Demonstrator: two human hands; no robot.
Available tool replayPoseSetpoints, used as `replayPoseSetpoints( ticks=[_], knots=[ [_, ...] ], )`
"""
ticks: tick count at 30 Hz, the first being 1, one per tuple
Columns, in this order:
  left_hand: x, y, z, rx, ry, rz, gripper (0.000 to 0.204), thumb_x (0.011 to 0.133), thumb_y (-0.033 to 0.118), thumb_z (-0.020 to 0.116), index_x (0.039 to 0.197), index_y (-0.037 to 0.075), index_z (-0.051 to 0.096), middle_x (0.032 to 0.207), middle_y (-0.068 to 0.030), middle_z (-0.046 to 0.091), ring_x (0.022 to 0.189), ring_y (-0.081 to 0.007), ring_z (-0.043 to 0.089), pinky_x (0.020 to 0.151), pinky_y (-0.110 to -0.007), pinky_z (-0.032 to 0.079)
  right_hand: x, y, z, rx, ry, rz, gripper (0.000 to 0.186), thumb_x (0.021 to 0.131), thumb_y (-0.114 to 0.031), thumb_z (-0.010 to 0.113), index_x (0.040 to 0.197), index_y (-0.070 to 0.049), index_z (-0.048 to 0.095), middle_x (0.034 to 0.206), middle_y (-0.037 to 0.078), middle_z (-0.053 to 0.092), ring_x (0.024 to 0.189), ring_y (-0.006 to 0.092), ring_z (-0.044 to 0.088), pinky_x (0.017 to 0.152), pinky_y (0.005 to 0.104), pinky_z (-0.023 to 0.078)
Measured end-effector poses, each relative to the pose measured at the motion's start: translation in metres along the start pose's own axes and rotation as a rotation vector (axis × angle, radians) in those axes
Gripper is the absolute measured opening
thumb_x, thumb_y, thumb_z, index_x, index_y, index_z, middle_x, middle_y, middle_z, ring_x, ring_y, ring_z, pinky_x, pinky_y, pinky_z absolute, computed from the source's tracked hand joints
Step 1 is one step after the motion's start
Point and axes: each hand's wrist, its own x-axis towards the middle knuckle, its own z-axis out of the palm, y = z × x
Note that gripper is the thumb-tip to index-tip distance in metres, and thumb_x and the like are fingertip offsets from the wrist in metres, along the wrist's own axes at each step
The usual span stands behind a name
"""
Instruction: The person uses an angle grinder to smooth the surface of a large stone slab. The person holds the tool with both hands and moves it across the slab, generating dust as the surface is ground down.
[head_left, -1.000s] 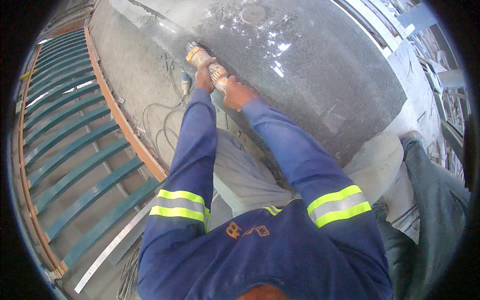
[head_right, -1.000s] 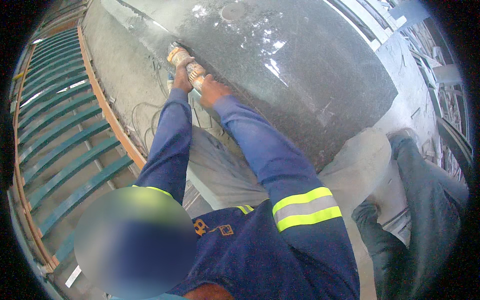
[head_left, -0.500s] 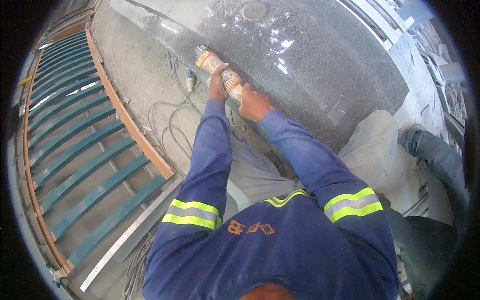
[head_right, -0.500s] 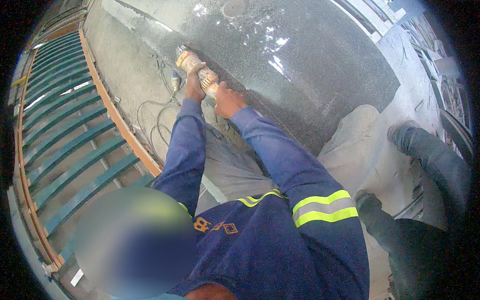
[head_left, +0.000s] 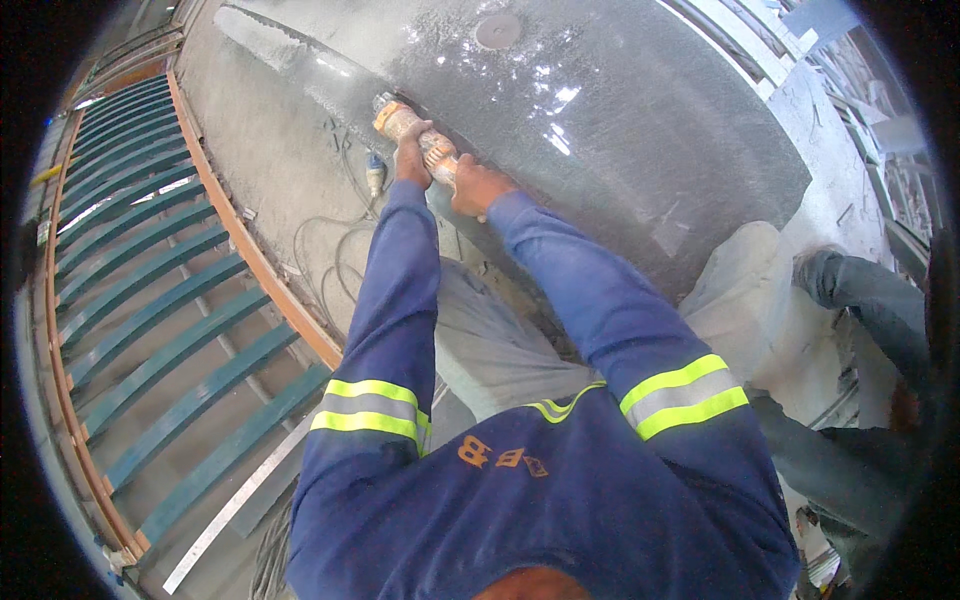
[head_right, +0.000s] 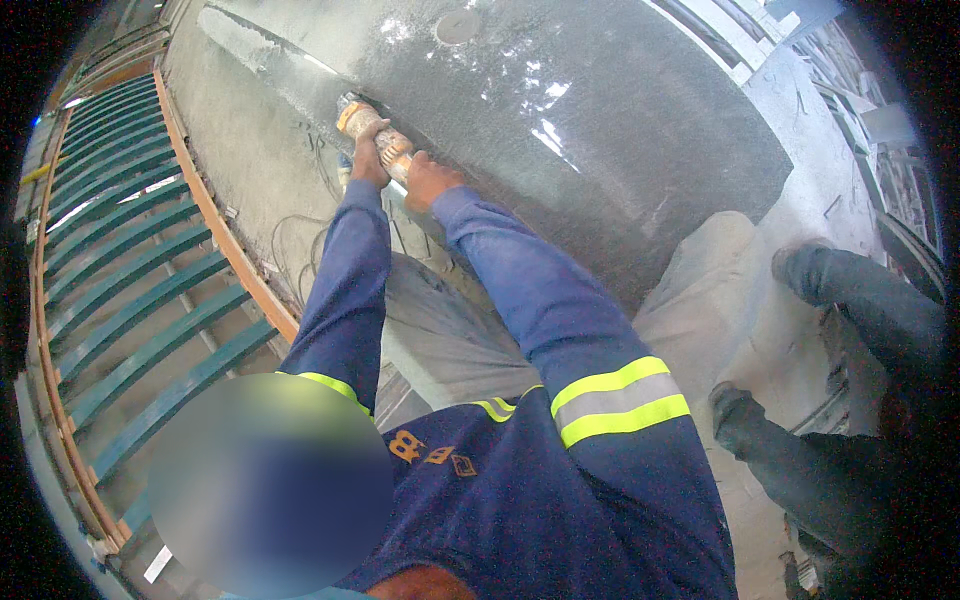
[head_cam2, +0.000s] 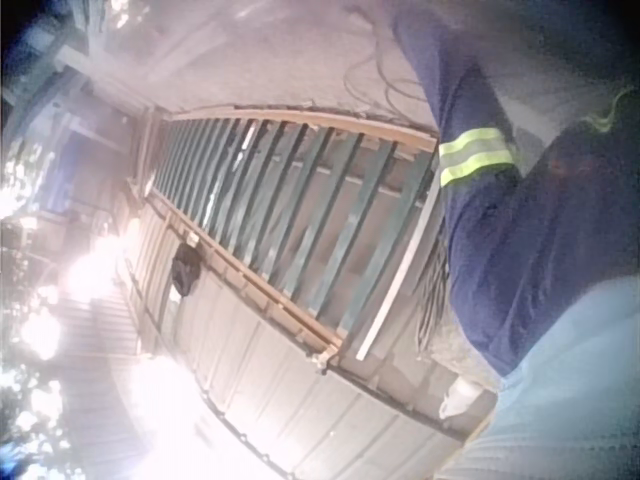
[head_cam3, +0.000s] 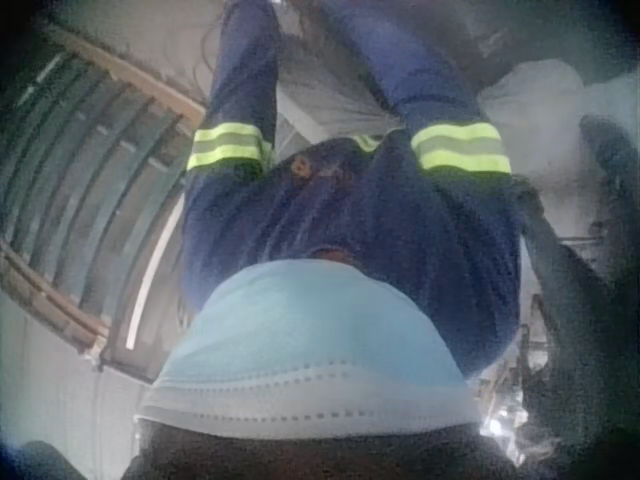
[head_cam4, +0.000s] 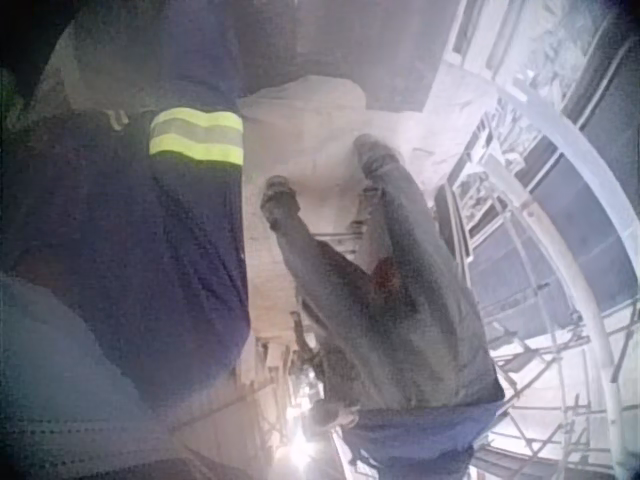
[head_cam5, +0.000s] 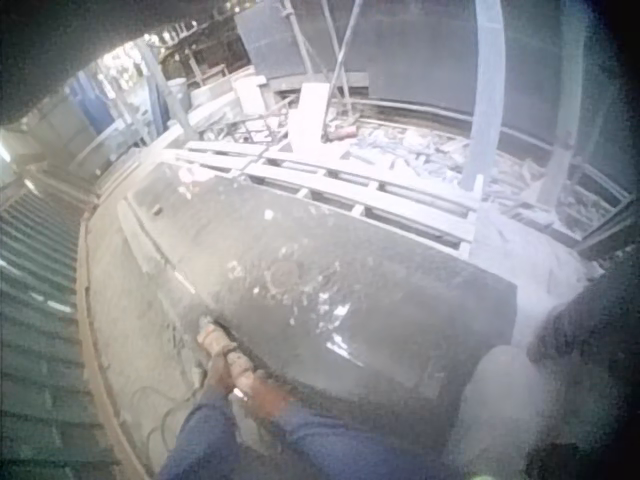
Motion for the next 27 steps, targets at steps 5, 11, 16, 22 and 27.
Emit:
replayPoseSetpoints(
  ticks=[5,11,16,22,27],
  knots=[
    [-0.020,-0.012,0.015,0.015,-0.015,0.026,0.024,0.081,0.020,0.064,0.095,0.004,0.053,0.074,-0.0103,0.060,0.061,-0.0263,0.063,0.062,-0.041,0.057,-0.017,0.009,-0.001,0.016,0.007,-0.001,0.046,0.079,-0.014,0.061,0.115,0.005,0.040,0.107,0.030,0.063,0.098,0.0424,0.065,0.085,0.0493,0.051],
    [-0.047,-0.027,0.027,-0.015,0.039,0.052,0.028,0.080,0.021,0.066,0.098,0.004,0.053,0.077,-0.0096,0.060,0.063,-0.0249,0.064,0.061,-0.041,0.057,-0.051,0.007,-0.013,-0.050,-0.007,-0.004,0.045,0.077,-0.012,0.063,0.112,0.005,0.040,0.103,0.030,0.065,0.099,0.0447,0.064,0.087,0.0526,0.051],
    [-0.035,-0.022,0.023,0.000,0.028,0.070,0.024,0.079,0.020,0.066,0.096,0.007,0.055,0.079,-0.0067,0.059,0.065,-0.0225,0.063,0.061,-0.039,0.056,-0.034,0.013,-0.005,-0.027,0.027,-0.048,0.043,0.078,-0.012,0.060,0.111,0.005,0.039,0.099,0.032,0.064,0.096,0.0458,0.064,0.083,0.0541,0.051],
    [-0.009,-0.001,0.006,0.013,0.011,0.001,0.023,0.080,0.021,0.065,0.095,0.007,0.055,0.077,-0.0078,0.060,0.065,-0.0241,0.063,0.063,-0.041,0.056,-0.001,0.006,0.001,0.055,-0.003,-0.025,0.047,0.079,-0.012,0.059,0.116,0.007,0.039,0.101,0.031,0.064,0.097,0.0451,0.065,0.084,0.0518,0.051],
    [-0.028,-0.008,0.022,0.111,-0.029,0.103,0.027,0.078,0.020,0.066,0.096,0.005,0.053,0.077,-0.0090,0.059,0.064,-0.0260,0.064,0.061,-0.042,0.057,-0.012,0.010,-0.001,-0.010,0.015,-0.022,0.047,0.078,-0.012,0.060,0.116,0.007,0.039,0.101,0.032,0.064,0.095,0.0446,0.065,0.083,0.0518,0.052]
  ],
)
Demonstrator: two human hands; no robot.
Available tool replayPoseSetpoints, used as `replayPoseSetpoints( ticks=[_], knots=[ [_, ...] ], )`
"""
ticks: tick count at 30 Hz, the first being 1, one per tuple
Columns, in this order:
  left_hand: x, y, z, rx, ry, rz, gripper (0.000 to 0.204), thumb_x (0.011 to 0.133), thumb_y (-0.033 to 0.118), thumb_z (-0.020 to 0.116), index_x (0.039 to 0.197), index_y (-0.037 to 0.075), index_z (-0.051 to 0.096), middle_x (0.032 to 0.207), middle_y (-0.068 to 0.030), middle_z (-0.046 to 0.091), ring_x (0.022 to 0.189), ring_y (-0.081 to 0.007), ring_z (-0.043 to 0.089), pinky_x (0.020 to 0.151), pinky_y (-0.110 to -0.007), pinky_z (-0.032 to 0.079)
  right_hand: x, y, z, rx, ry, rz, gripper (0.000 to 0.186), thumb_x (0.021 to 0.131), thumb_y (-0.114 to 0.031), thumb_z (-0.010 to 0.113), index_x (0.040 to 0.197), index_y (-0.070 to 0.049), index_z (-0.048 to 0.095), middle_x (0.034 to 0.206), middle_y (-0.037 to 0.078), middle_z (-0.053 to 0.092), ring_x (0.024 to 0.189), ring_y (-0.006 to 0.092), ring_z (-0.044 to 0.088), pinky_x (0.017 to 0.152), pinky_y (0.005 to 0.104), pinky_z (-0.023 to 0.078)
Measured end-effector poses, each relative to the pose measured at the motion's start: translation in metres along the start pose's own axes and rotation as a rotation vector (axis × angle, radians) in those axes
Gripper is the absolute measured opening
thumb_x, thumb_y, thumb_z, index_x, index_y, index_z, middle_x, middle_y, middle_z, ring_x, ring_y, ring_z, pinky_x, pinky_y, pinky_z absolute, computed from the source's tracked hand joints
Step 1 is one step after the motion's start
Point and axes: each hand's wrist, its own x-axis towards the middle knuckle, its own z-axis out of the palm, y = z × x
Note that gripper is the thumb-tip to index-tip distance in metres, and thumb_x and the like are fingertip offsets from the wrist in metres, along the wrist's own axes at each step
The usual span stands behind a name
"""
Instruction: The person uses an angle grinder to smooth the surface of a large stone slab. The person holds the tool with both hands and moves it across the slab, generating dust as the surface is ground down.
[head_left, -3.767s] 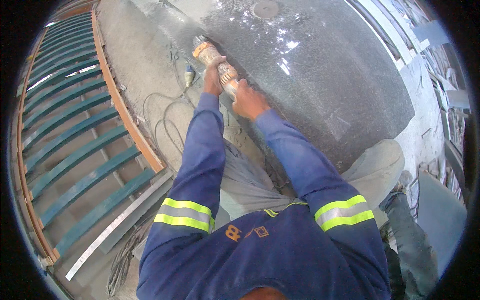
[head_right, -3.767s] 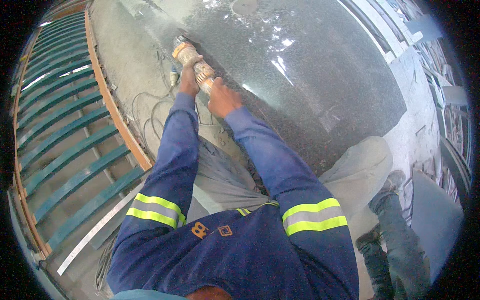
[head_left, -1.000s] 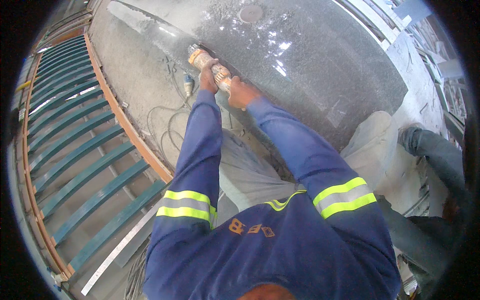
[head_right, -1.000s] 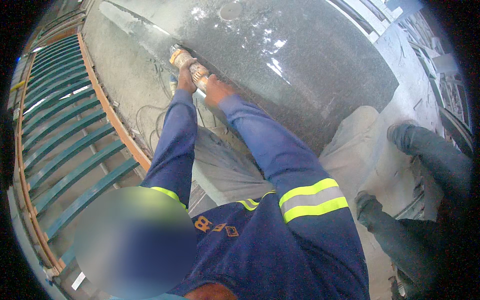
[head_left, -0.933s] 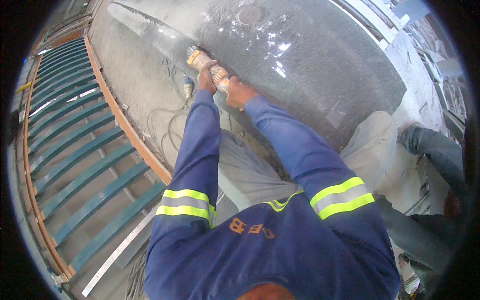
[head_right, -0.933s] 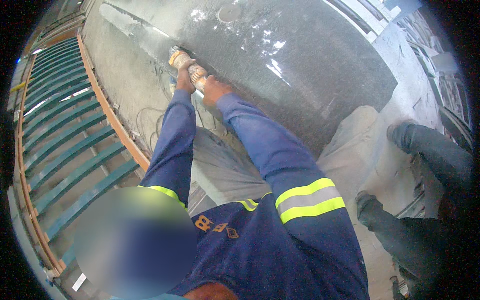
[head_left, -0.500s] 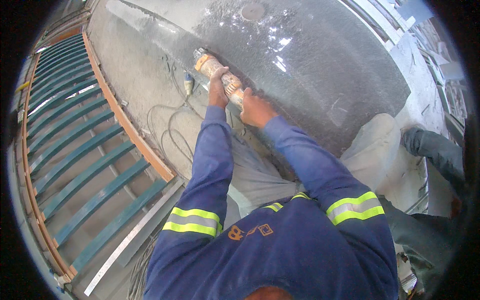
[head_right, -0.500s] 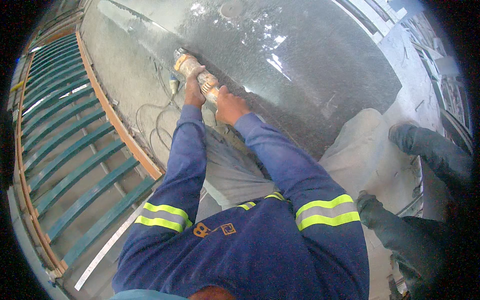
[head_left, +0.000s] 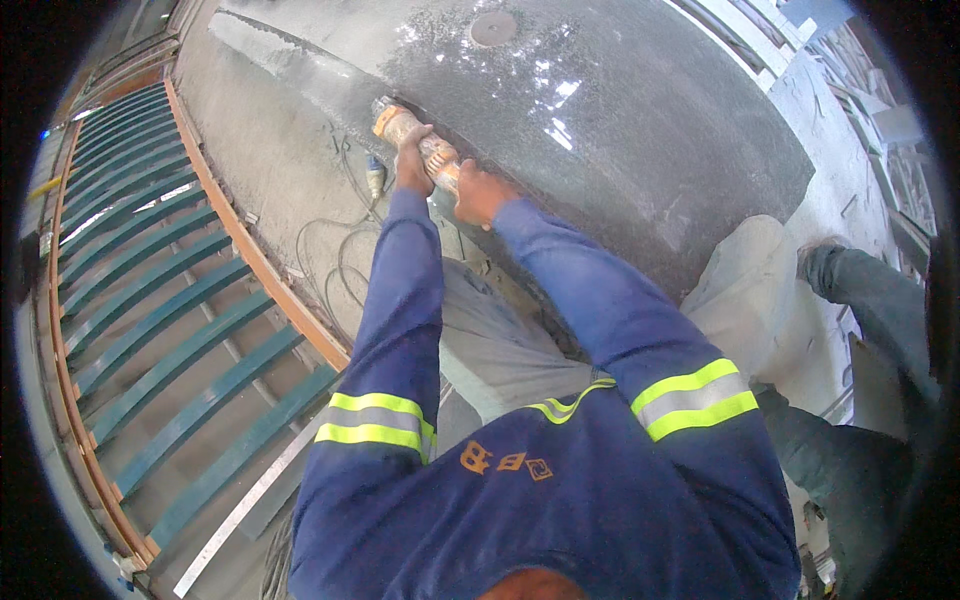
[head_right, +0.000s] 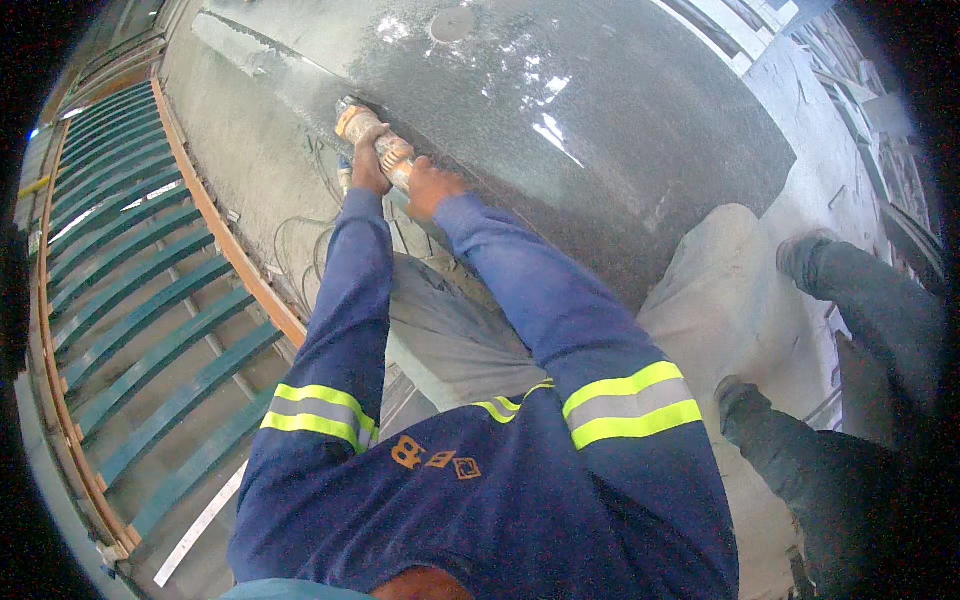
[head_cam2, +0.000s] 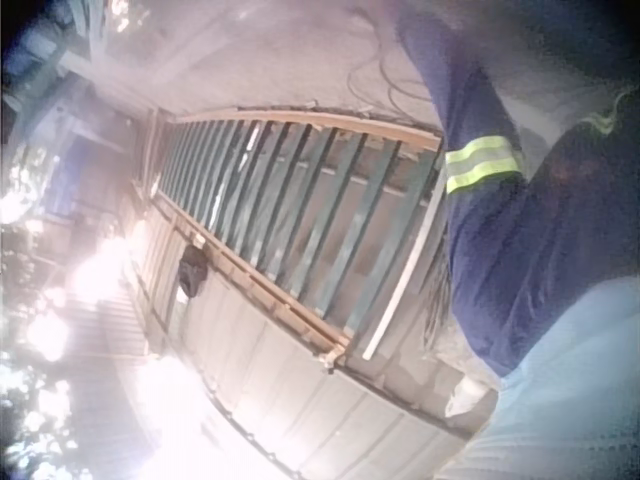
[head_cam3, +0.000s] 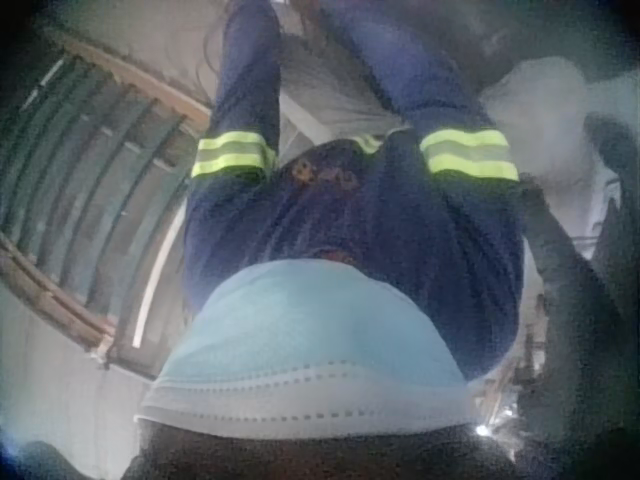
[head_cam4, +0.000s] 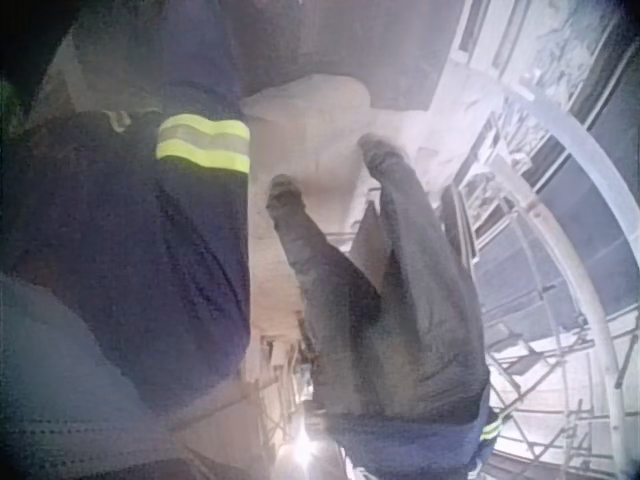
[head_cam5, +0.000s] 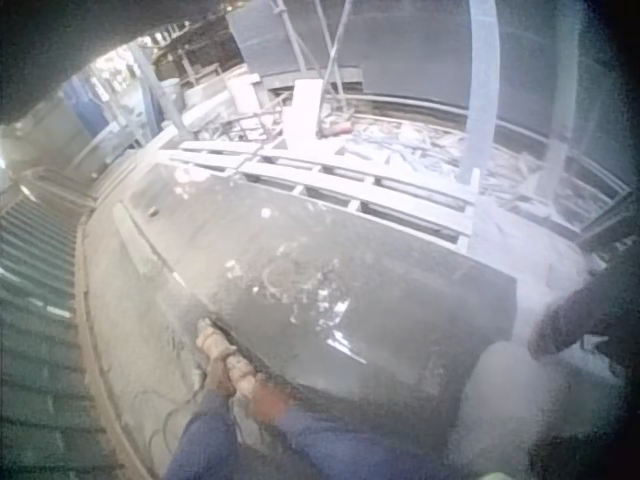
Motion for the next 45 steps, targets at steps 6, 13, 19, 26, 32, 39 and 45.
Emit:
replayPoseSetpoints(
  ticks=[6,13,19,26,32,39,45],
  knots=[
    [-0.025,-0.018,0.010,-0.110,0.079,-0.075,0.026,0.078,0.019,0.066,0.097,0.004,0.054,0.077,-0.0087,0.059,0.064,-0.0250,0.064,0.059,-0.039,0.057,-0.040,0.002,-0.005,-0.009,-0.032,0.026,0.051,0.075,-0.011,0.065,0.115,0.006,0.039,0.104,0.031,0.064,0.099,0.0444,0.065,0.086,0.0522,0.052],
    [-0.010,-0.016,0.003,-0.112,0.046,-0.050,0.023,0.079,0.019,0.066,0.095,0.007,0.053,0.076,-0.0073,0.058,0.063,-0.0237,0.063,0.061,-0.040,0.056,-0.021,0.008,0.005,-0.013,0.036,-0.016,0.047,0.076,-0.011,0.063,0.113,0.007,0.040,0.102,0.031,0.064,0.097,0.0447,0.065,0.084,0.0521,0.052],
    [0.017,0.001,-0.009,-0.120,0.049,-0.101,0.022,0.080,0.017,0.065,0.092,0.007,0.050,0.074,-0.0075,0.057,0.062,-0.0230,0.062,0.060,-0.039,0.055,0.007,-0.001,0.004,0.019,0.015,-0.003,0.046,0.079,-0.011,0.056,0.117,0.008,0.039,0.106,0.033,0.062,0.100,0.0461,0.063,0.087,0.0522,0.050],
    [-0.003,-0.006,0.005,-0.089,0.055,-0.088,0.028,0.078,0.019,0.066,0.099,0.004,0.055,0.078,-0.0093,0.060,0.064,-0.0250,0.064,0.060,-0.041,0.057,-0.015,-0.002,-0.006,-0.025,-0.018,0.011,0.049,0.078,-0.013,0.061,0.117,0.007,0.039,0.109,0.032,0.062,0.102,0.0450,0.063,0.088,0.0508,0.050],
    [-0.023,-0.015,0.006,-0.126,0.066,-0.053,0.026,0.078,0.018,0.066,0.098,0.004,0.054,0.077,-0.0084,0.059,0.064,-0.0229,0.064,0.058,-0.037,0.057,-0.037,-0.001,-0.005,-0.033,-0.036,0.015,0.048,0.077,-0.014,0.064,0.113,0.005,0.040,0.109,0.031,0.063,0.103,0.0442,0.063,0.086,0.0522,0.051],
    [0.008,-0.015,-0.016,-0.114,0.018,-0.035,0.026,0.078,0.021,0.067,0.095,0.005,0.056,0.077,-0.0083,0.060,0.064,-0.0237,0.064,0.061,-0.040,0.057,-0.015,0.001,0.004,-0.012,0.003,-0.017,0.045,0.077,-0.014,0.063,0.112,0.005,0.040,0.103,0.031,0.064,0.097,0.0443,0.065,0.083,0.0524,0.051],
    [0.030,0.005,-0.024,-0.085,0.024,-0.088,0.020,0.079,0.018,0.066,0.091,0.007,0.055,0.076,-0.0088,0.060,0.063,-0.0249,0.064,0.061,-0.041,0.056,0.013,-0.011,-0.001,0.012,-0.001,-0.001,0.053,0.077,-0.017,0.067,0.117,0.005,0.041,0.108,0.029,0.064,0.102,0.0439,0.064,0.088,0.0504,0.051]
  ],
)
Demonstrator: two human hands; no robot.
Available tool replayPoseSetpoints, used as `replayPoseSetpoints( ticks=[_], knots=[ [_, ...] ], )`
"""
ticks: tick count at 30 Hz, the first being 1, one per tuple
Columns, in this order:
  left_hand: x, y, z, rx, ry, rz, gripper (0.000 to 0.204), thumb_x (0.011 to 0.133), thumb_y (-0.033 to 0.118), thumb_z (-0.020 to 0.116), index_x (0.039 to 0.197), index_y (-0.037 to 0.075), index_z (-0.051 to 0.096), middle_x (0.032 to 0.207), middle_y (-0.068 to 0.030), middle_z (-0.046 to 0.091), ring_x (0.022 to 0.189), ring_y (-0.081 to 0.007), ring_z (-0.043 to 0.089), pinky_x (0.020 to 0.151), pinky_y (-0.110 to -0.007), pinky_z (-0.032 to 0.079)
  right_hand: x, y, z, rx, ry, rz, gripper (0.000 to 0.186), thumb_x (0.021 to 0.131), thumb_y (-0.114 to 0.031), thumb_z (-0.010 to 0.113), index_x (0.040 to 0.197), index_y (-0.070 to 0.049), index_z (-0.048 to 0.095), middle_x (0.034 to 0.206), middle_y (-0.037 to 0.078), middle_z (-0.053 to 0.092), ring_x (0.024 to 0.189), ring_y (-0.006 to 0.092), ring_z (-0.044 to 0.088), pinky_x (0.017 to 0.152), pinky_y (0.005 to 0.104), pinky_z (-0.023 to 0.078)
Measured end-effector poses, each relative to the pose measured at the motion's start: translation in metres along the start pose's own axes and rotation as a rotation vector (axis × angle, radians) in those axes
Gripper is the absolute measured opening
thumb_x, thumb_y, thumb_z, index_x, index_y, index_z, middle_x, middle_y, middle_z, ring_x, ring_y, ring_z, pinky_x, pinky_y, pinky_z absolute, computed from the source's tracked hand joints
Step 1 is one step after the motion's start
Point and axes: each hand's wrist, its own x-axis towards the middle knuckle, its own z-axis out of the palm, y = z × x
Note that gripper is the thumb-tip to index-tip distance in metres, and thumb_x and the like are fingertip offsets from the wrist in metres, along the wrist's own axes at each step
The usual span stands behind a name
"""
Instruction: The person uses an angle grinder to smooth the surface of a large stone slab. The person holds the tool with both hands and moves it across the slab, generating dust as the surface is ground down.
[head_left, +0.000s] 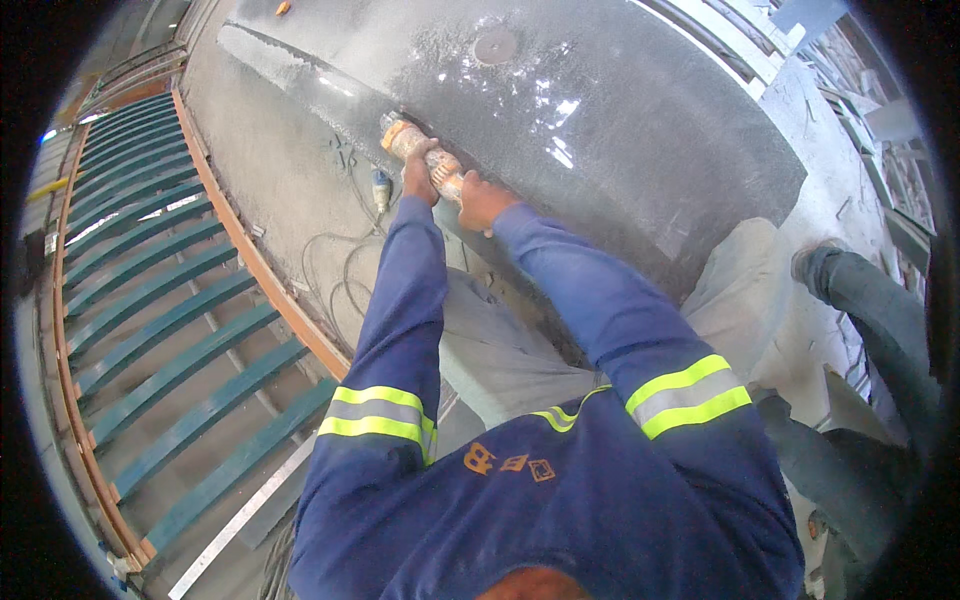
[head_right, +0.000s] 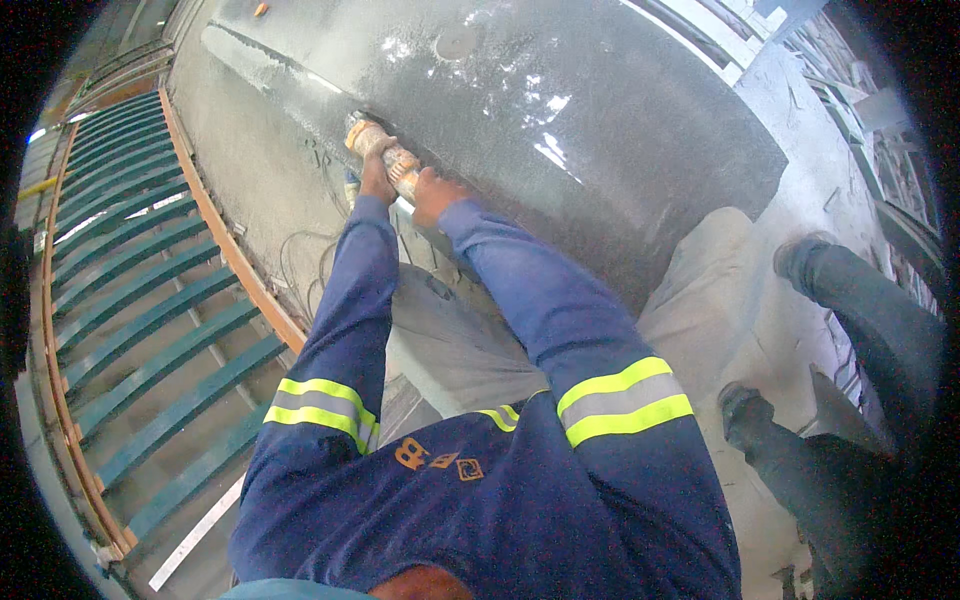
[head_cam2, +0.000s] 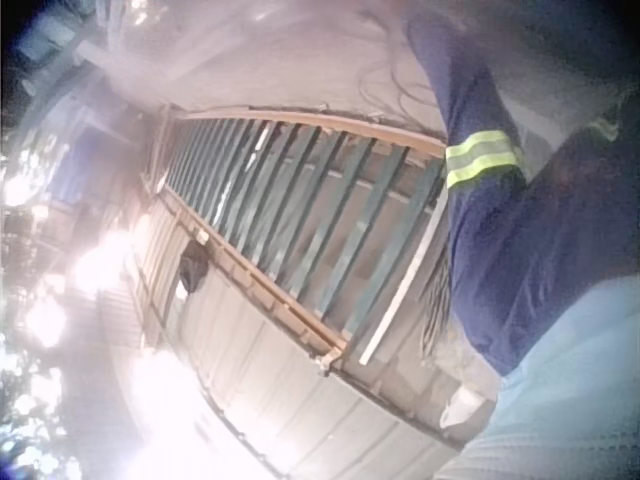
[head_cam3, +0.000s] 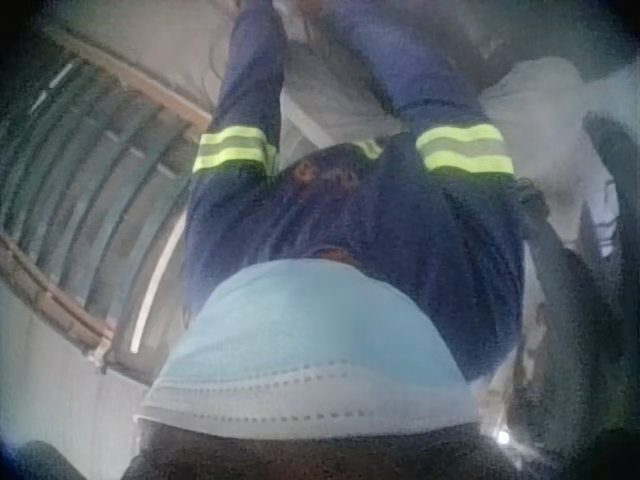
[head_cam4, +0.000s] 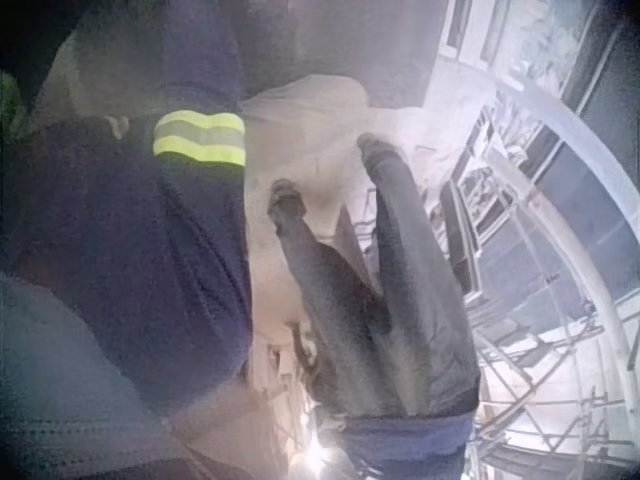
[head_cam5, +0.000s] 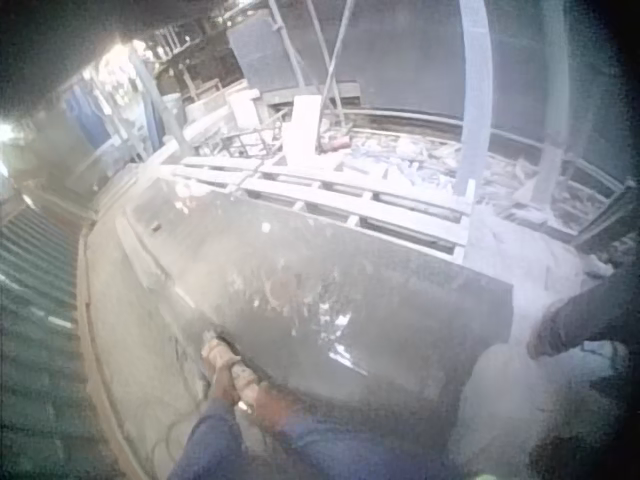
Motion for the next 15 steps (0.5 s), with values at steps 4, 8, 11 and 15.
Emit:
replayPoseSetpoints(
  ticks=[4,8,11,15],
  knots=[
    [-0.019,-0.011,0.007,-0.048,-0.023,-0.050,0.020,0.080,0.017,0.065,0.092,0.007,0.054,0.075,-0.0079,0.060,0.062,-0.0243,0.063,0.060,-0.041,0.056,-0.022,0.001,-0.006,-0.012,-0.072,0.013,0.056,0.077,-0.017,0.067,0.119,0.007,0.039,0.109,0.029,0.064,0.102,0.0436,0.064,0.088,0.0501,0.051],
    [-0.048,-0.027,0.028,-0.027,0.011,0.006,0.020,0.080,0.017,0.064,0.094,0.007,0.054,0.076,-0.0076,0.060,0.062,-0.0233,0.063,0.060,-0.039,0.056,-0.043,0.017,0.004,-0.037,0.001,0.000,0.054,0.076,-0.015,0.065,0.117,0.008,0.039,0.107,0.031,0.063,0.100,0.0442,0.064,0.087,0.0507,0.051],
    [-0.065,-0.032,0.035,-0.054,0.052,-0.016,0.021,0.080,0.019,0.064,0.095,0.007,0.055,0.076,-0.0068,0.059,0.062,-0.0231,0.063,0.059,-0.039,0.056,-0.058,0.018,0.005,-0.031,0.019,-0.019,0.049,0.076,-0.013,0.062,0.115,0.007,0.039,0.104,0.033,0.063,0.099,0.0451,0.064,0.087,0.0506,0.050],
    [-0.053,-0.037,0.026,-0.042,-0.013,0.020,0.022,0.080,0.019,0.064,0.095,0.006,0.055,0.077,-0.0073,0.059,0.063,-0.0238,0.063,0.060,-0.038,0.056,-0.056,0.018,0.003,-0.034,0.008,0.002,0.049,0.075,-0.013,0.063,0.114,0.006,0.040,0.104,0.032,0.063,0.099,0.0445,0.065,0.085,0.0517,0.052]
  ],
)
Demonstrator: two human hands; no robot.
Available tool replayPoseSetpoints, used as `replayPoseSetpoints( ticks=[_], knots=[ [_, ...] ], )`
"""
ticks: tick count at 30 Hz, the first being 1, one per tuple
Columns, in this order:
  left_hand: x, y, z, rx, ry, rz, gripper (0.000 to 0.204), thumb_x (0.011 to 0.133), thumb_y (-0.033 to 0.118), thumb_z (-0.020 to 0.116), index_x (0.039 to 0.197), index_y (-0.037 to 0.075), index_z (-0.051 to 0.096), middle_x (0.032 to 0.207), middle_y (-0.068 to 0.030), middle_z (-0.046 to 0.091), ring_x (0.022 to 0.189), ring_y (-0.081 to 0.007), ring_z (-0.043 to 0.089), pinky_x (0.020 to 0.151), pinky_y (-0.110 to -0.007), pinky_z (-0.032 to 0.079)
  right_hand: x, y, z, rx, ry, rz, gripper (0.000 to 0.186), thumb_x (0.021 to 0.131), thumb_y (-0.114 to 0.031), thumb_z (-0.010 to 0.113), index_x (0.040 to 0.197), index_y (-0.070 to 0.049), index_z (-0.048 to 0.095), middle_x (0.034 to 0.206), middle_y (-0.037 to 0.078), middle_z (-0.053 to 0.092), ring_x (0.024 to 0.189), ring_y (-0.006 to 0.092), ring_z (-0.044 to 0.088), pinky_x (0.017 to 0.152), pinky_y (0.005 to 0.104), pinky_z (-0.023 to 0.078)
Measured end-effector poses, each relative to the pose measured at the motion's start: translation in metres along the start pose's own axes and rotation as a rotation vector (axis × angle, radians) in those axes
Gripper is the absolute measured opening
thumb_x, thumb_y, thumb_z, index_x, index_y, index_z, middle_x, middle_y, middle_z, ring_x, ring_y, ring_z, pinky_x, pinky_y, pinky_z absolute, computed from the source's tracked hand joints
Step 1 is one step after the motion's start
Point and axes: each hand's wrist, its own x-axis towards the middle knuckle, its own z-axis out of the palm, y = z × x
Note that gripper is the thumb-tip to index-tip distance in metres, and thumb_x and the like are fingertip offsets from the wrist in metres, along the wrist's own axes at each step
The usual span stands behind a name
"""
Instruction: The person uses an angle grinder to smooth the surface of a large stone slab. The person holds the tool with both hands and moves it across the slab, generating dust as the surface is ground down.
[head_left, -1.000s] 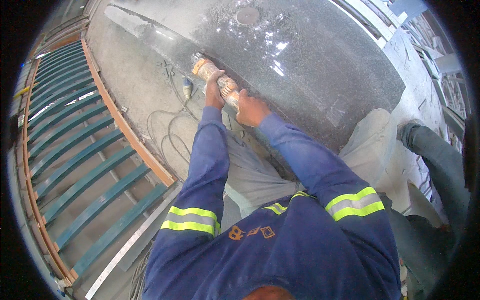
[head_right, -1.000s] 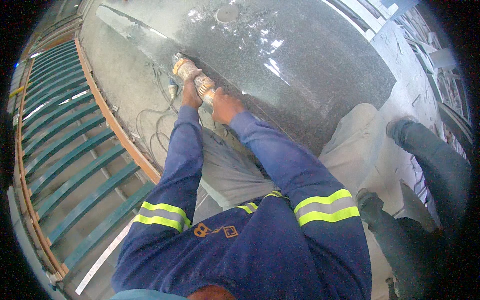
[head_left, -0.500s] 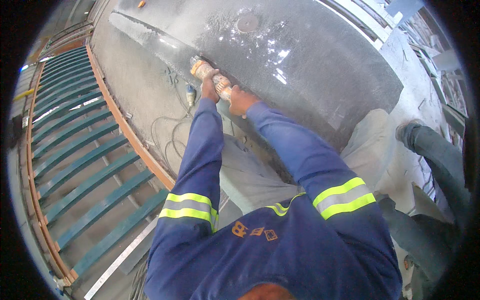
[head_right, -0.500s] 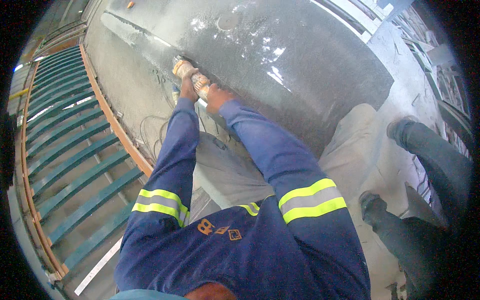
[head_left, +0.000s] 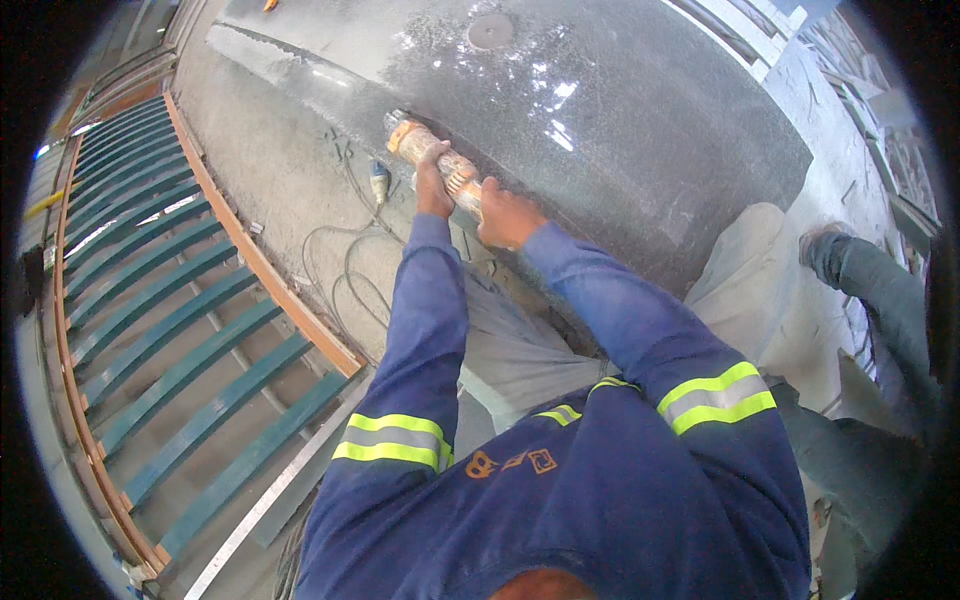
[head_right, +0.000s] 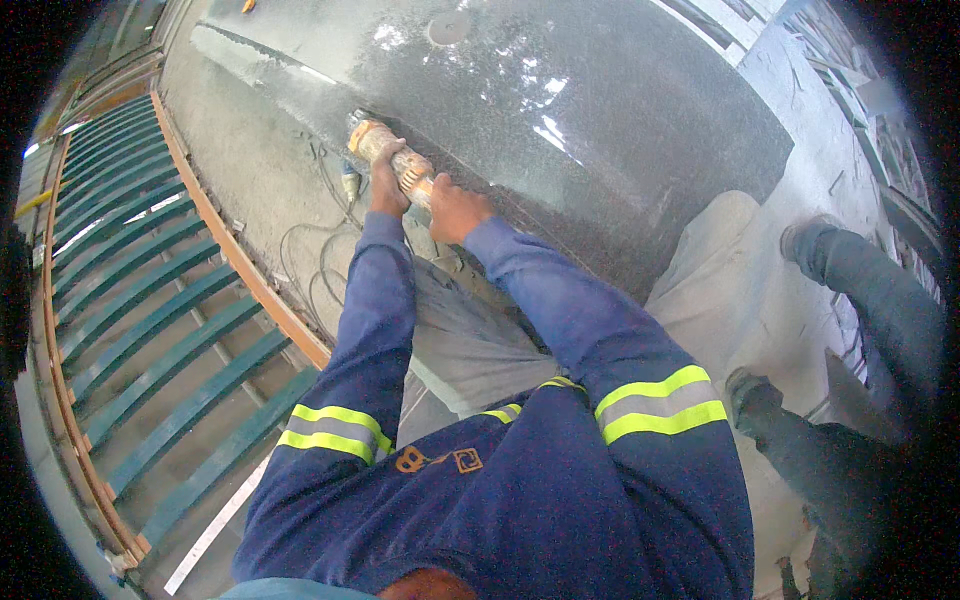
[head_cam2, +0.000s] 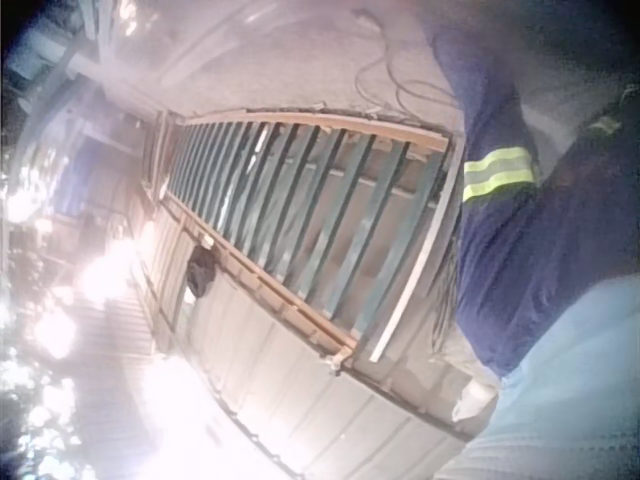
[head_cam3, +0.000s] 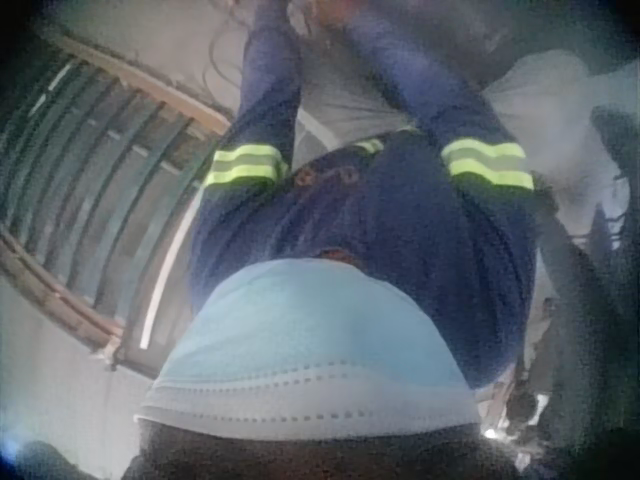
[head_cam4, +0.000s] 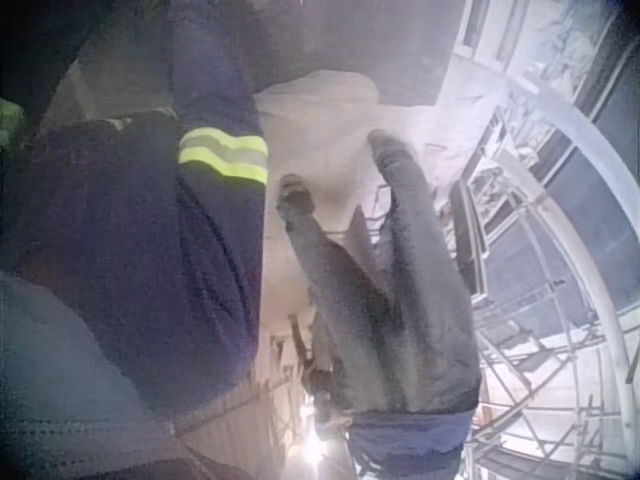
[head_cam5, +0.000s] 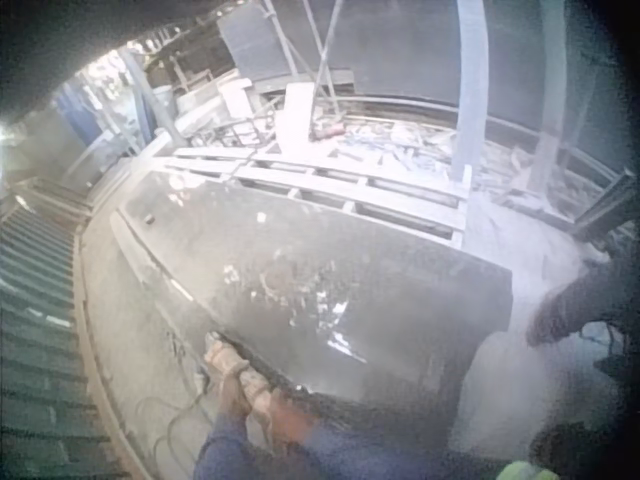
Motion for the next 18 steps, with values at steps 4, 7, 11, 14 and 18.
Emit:
replayPoseSetpoints(
  ticks=[4,7,11,14,18],
  knots=[
    [0.025,0.006,-0.021,0.000,0.012,0.034,0.022,0.080,0.020,0.064,0.094,0.006,0.055,0.077,-0.0091,0.060,0.065,-0.0261,0.064,0.062,-0.040,0.056,0.016,-0.005,-0.005,0.058,-0.078,0.012,0.054,0.076,-0.015,0.064,0.118,0.007,0.039,0.110,0.031,0.062,0.102,0.0437,0.064,0.086,0.0512,0.052],
    [0.037,0.016,-0.014,0.042,0.032,0.017,0.023,0.079,0.021,0.066,0.092,0.005,0.056,0.075,-0.0104,0.060,0.064,-0.0277,0.064,0.063,-0.042,0.056,0.034,-0.005,-0.004,0.021,-0.047,0.007,0.058,0.078,-0.017,0.063,0.124,0.009,0.037,0.115,0.030,0.061,0.105,0.0428,0.063,0.089,0.0502,0.051],
    [0.033,0.020,-0.011,0.041,-0.008,-0.095,0.021,0.080,0.021,0.065,0.093,0.007,0.055,0.075,-0.0086,0.060,0.066,-0.0264,0.064,0.065,-0.042,0.056,0.032,-0.002,0.003,-0.011,0.013,0.002,0.044,0.078,-0.011,0.059,0.114,0.005,0.041,0.111,0.032,0.061,0.105,0.0440,0.062,0.090,0.0515,0.049],
    [0.021,0.012,-0.008,0.037,0.015,-0.057,0.019,0.081,0.021,0.065,0.090,0.007,0.054,0.075,-0.0081,0.060,0.065,-0.0253,0.063,0.064,-0.041,0.056,0.023,-0.003,0.005,-0.019,0.003,-0.004,0.046,0.077,-0.013,0.061,0.115,0.005,0.041,0.111,0.032,0.062,0.104,0.0439,0.063,0.089,0.0509,0.050],
    [-0.003,-0.004,-0.001,0.012,-0.022,0.004,0.020,0.081,0.019,0.065,0.093,0.006,0.055,0.075,-0.0077,0.060,0.064,-0.0235,0.064,0.061,-0.038,0.056,-0.004,0.004,0.001,-0.007,-0.015,0.013,0.048,0.076,-0.014,0.065,0.113,0.004,0.041,0.104,0.031,0.064,0.098,0.0433,0.065,0.085,0.0504,0.053]
  ],
)
